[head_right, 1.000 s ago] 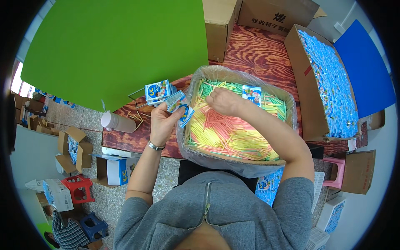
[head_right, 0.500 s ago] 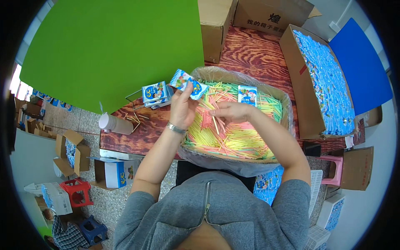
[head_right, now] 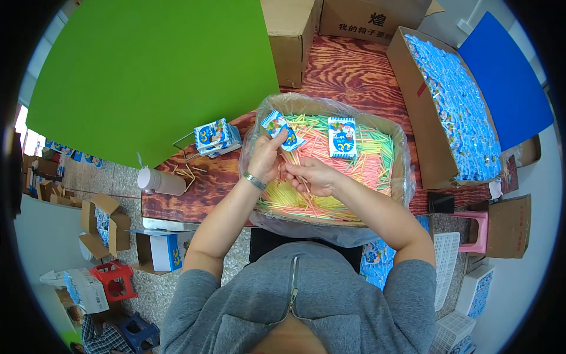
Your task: Packing and organizing small blue pouches into a plastic bin.
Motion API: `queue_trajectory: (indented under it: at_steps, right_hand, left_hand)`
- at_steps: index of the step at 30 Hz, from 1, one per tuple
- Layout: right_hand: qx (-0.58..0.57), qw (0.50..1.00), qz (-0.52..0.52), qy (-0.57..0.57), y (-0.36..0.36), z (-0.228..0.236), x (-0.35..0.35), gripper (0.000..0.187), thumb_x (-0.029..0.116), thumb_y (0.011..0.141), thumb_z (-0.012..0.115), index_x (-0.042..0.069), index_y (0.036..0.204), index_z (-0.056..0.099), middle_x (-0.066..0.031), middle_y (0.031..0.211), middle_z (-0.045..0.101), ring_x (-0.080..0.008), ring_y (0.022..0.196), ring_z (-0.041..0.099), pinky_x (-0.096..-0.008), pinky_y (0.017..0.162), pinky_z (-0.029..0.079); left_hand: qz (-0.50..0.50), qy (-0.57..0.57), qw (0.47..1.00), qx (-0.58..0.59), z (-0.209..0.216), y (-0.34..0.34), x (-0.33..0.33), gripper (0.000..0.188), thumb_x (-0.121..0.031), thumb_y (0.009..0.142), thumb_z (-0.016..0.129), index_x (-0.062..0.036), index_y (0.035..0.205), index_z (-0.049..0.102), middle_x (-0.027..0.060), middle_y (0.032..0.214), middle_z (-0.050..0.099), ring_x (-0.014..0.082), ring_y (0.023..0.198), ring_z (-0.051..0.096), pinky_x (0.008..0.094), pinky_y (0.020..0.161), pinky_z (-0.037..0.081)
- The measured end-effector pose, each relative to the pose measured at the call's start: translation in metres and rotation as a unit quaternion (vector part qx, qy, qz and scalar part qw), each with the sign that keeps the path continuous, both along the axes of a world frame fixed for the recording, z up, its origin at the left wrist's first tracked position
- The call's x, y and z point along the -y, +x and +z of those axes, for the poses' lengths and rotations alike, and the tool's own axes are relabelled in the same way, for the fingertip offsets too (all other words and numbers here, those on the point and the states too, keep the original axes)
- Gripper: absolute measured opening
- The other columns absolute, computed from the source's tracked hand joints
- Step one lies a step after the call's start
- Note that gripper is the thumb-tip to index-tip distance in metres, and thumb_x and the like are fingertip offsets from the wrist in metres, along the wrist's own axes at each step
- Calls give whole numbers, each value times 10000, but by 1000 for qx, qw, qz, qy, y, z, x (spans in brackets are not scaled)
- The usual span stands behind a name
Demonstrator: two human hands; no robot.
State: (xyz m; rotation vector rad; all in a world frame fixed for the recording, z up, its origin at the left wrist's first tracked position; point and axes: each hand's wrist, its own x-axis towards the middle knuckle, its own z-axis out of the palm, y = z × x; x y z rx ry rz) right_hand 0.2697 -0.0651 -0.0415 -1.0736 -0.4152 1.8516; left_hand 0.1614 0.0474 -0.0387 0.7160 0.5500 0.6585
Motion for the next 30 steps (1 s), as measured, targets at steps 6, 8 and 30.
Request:
queue_trajectory:
  at_steps: [6,8,30]
  right_hand:
    - [36,999,2,17,-3,-6,1,162,243,988,554,81,993,568,-4,817,575,-55,665,564,-127,503,424]
    - [55,998,0,8,1,-7,3,198,273,998,528,78,995,562,-11,816,575,-71,671,575,-144,515,438]
    - [824,259,387,324,77,-1,-52,227,151,882,484,58,1081,543,-114,897,622,-268,755,679,-374,584,557]
  left_hand:
    - [-112,49,992,-39,0,-5,9,191,-188,923,647,-3,953,610,56,857,667,109,695,631,246,590,501]
    - [-114,39,992,-29,4,-6,8,202,-196,911,667,-11,976,618,46,882,669,94,724,623,233,622,490]
    - [29,149,988,-10,14,-45,-14,204,-86,927,635,-3,1104,575,49,1034,656,102,885,643,268,780,544]
